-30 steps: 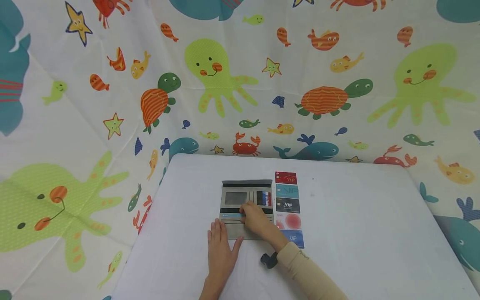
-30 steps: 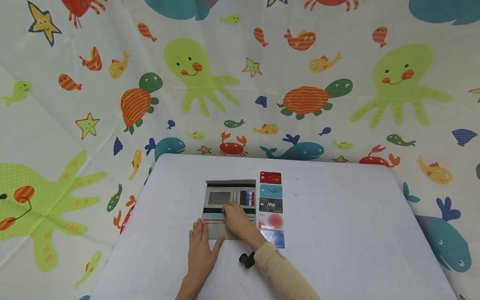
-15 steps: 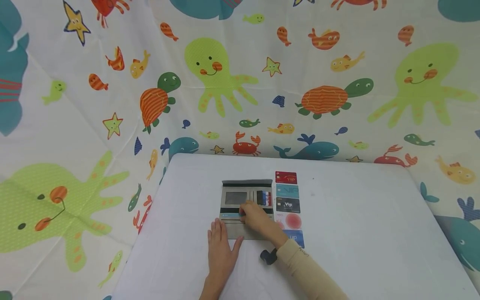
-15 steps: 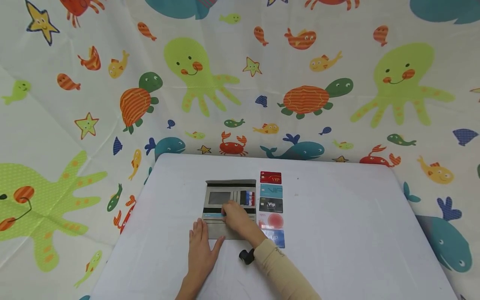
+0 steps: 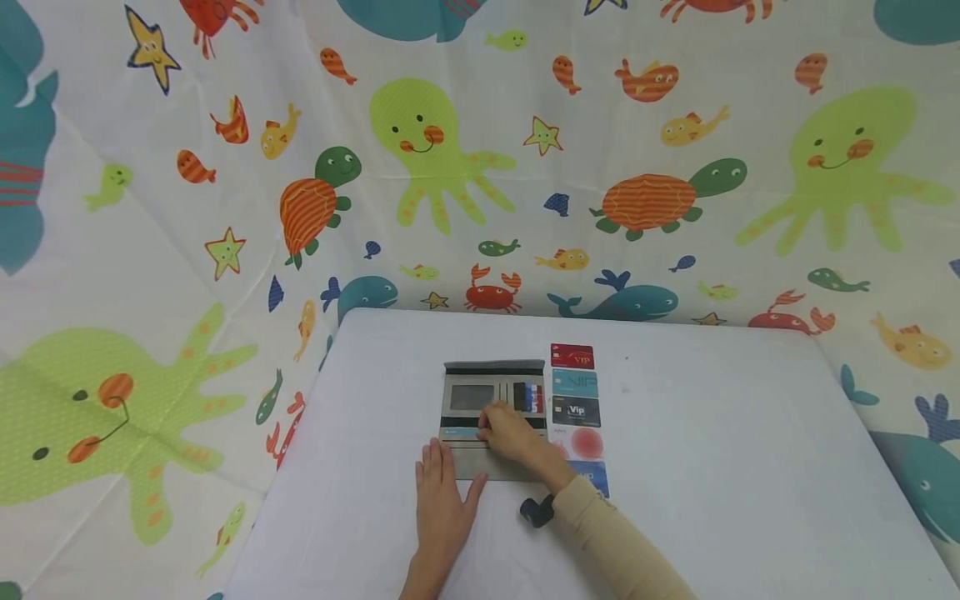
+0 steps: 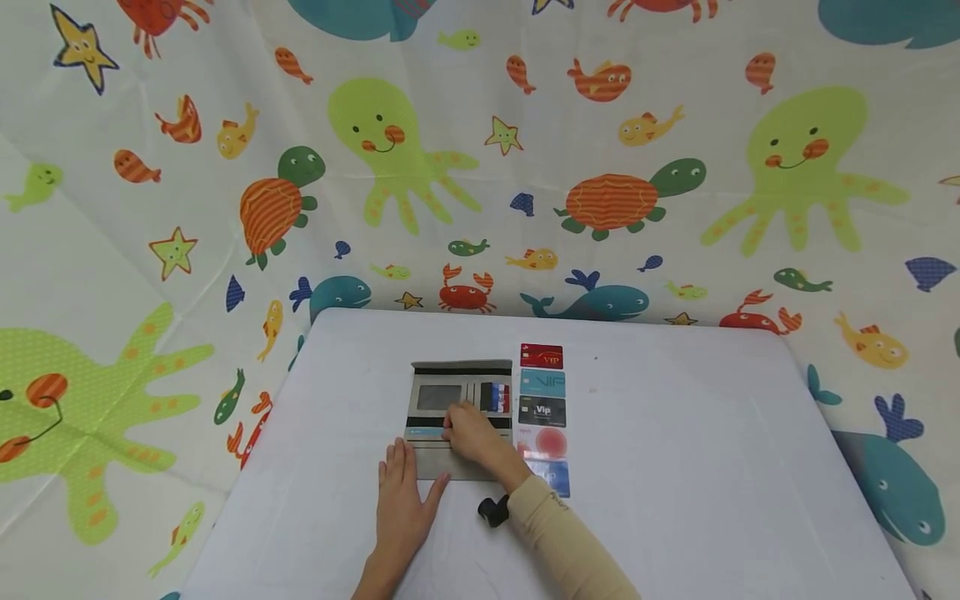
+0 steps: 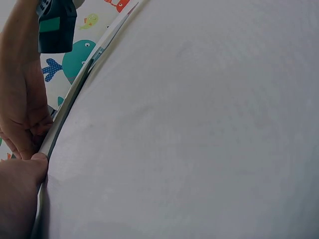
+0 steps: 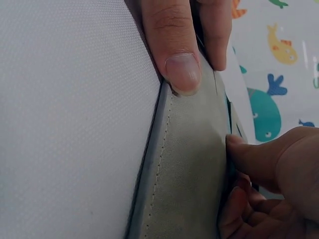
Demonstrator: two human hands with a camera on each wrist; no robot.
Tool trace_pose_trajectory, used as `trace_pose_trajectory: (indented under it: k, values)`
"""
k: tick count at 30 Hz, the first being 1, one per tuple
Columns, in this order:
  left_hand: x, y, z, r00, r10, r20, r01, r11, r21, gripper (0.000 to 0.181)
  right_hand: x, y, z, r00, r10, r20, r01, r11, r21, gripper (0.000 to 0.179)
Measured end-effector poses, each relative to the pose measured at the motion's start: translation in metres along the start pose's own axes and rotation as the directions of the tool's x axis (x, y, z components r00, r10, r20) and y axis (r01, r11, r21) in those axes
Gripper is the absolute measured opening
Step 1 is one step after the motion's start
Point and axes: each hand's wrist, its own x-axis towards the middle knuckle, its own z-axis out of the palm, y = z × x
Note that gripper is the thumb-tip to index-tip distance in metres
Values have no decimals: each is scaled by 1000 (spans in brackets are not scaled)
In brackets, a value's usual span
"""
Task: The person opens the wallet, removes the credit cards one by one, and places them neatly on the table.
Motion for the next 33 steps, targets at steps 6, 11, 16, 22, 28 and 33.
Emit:
trace_pose_trajectory:
  k: [6,11,16,22,28,33]
  values:
    - [1,1,-3,999,-21,36,21,1000,-7,87,1,3,1,1000,-9,-22,9,1000,3,7]
    - [1,2,-4,998,-32,53,33,999,-11,87,2,4,2,999,-5,-42,5,1000,10,10]
    - [1,2,-2,1000,-19,23,19,1000,-21,84,1,1,4,998,36,-57,-35,999,18,10]
    - [2,2,-3,998,-26,64,28,999,-17,80,-1,-4,9,993,39,-109,-41,999,-17,8]
    - [1,1,-4,996,-23,81,25,1000,-16,80,0,-1,15,988,43,-150,-50,998,-42,10]
    - [1,1,-6,996,-23,82,24,1000,-16,80,1,0,17,988,34,-148,-43,997,-58,11]
